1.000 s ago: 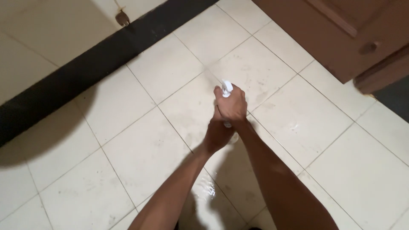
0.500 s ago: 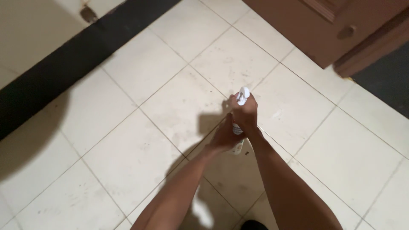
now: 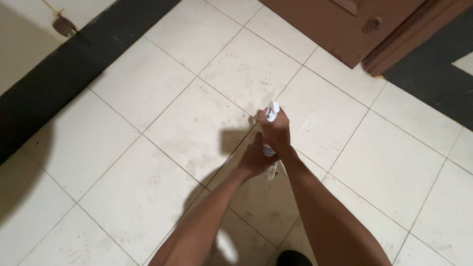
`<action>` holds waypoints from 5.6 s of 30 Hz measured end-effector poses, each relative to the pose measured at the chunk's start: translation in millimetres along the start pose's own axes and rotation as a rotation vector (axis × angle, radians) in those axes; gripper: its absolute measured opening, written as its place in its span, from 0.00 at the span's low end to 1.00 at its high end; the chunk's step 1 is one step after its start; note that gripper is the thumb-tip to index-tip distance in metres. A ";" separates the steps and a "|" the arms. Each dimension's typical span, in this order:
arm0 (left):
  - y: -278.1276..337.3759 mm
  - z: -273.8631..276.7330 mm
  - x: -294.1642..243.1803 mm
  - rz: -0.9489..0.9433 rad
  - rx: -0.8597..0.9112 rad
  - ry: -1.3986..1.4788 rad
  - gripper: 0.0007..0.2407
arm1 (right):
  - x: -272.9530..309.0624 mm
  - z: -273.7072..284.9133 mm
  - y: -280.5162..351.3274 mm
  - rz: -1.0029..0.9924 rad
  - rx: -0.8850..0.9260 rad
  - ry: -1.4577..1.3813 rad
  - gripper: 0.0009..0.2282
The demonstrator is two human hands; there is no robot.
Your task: The person wrings out a yellow sponge over a sink and places it on the counter. They then pick up a spray bottle and walk around the bathroom, spraying the cleaning solution onto the tiled floor.
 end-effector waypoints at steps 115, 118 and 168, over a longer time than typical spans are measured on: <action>122.8 32.9 78.1 -0.023 -0.371 0.270 0.20 | 87.0 -110.8 106.2 0.112 0.600 0.288 0.20; 110.7 18.4 31.5 -0.134 -0.429 0.384 0.31 | 83.2 -69.0 81.5 -0.035 0.548 0.590 0.26; 451.1 29.3 203.4 0.459 -1.285 0.604 0.28 | 164.8 -250.1 489.7 0.574 1.535 0.653 0.20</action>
Point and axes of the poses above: each hand's wrist, its own y-axis away from the middle knuckle, its own z-axis out of the back of the hand, x = y × z, the point moved 2 cm from there along -y, towards the middle knuckle, and after that the axes turned 2 degrees about x, right-handed, at the moved point
